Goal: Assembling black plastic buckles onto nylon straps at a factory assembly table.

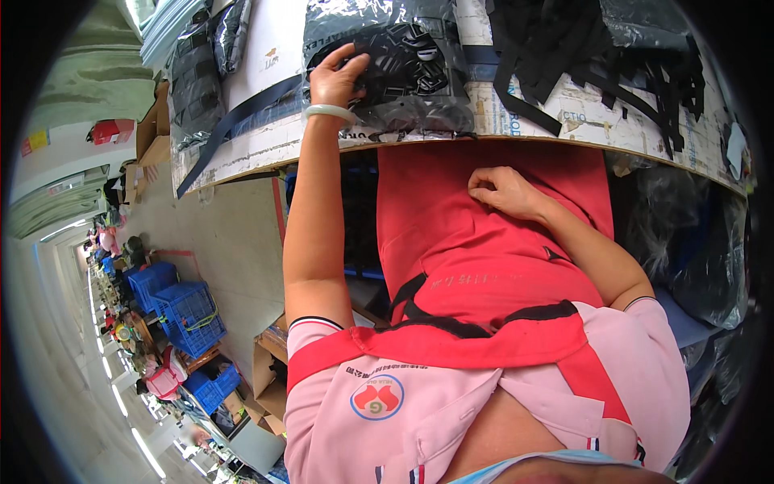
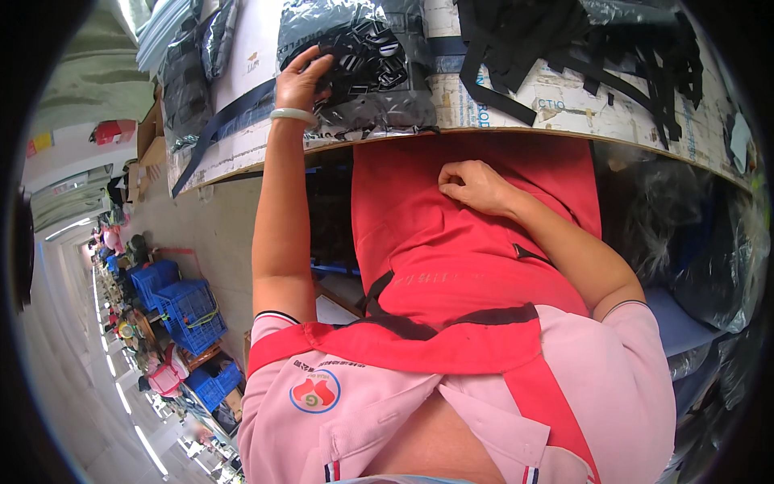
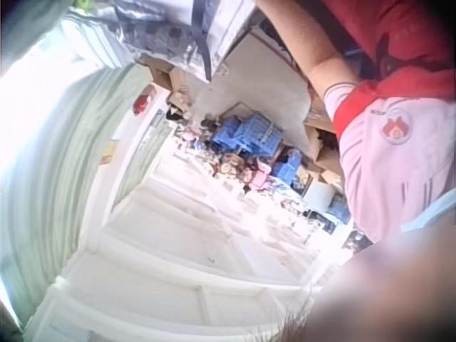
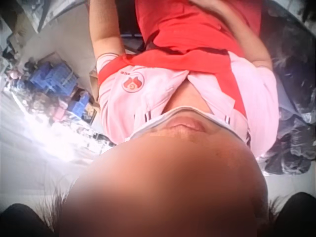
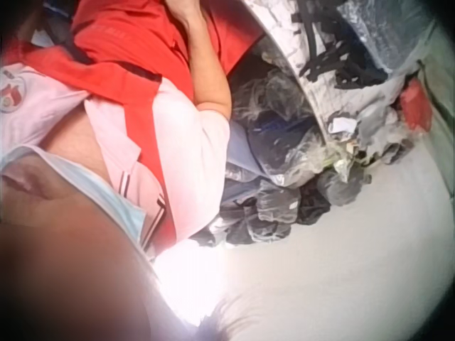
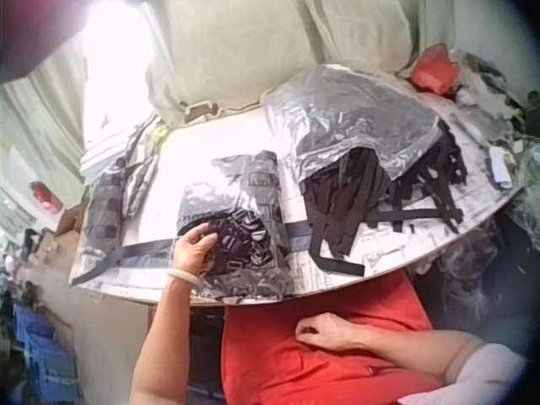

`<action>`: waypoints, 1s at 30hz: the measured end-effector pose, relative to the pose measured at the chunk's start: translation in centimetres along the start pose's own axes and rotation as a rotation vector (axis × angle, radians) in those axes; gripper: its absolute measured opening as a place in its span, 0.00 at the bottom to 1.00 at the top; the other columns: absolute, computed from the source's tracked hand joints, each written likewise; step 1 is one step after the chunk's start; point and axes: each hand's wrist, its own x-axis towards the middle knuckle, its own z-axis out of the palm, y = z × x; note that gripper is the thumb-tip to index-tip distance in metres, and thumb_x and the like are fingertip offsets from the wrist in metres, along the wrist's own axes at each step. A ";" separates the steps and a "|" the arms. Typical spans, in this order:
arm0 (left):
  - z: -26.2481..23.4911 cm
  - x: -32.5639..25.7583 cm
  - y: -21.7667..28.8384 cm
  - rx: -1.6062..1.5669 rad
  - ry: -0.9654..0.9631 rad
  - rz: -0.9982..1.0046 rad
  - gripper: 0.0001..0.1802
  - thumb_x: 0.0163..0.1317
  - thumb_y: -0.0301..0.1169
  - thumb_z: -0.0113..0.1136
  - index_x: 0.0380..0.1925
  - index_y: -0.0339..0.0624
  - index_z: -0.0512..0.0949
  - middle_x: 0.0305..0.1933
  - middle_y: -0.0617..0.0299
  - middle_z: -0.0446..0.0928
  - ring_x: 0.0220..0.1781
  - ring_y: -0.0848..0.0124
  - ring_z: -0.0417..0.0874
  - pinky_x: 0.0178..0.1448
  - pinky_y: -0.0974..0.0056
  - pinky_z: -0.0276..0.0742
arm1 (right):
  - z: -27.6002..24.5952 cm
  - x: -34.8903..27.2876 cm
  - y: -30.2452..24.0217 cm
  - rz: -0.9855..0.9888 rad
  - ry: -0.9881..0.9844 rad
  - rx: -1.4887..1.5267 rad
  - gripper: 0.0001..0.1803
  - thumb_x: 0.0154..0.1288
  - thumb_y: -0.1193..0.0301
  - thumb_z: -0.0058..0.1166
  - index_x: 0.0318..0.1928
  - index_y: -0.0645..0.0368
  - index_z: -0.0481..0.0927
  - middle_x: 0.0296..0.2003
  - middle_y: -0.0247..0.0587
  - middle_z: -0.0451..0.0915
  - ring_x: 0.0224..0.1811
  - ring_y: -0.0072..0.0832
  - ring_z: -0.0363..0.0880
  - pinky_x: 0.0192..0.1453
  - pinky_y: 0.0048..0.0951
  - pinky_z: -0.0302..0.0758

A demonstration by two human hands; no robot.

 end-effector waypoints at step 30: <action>3.7 -14.6 0.2 -0.293 -0.286 0.108 0.13 0.59 0.26 0.64 0.45 0.39 0.82 0.33 0.68 0.78 0.29 0.81 0.76 0.26 0.76 0.68 | -2.0 -0.7 -7.4 -0.133 0.178 0.547 0.19 0.69 0.57 0.53 0.48 0.61 0.76 0.25 0.31 0.76 0.23 0.15 0.73 0.25 0.16 0.71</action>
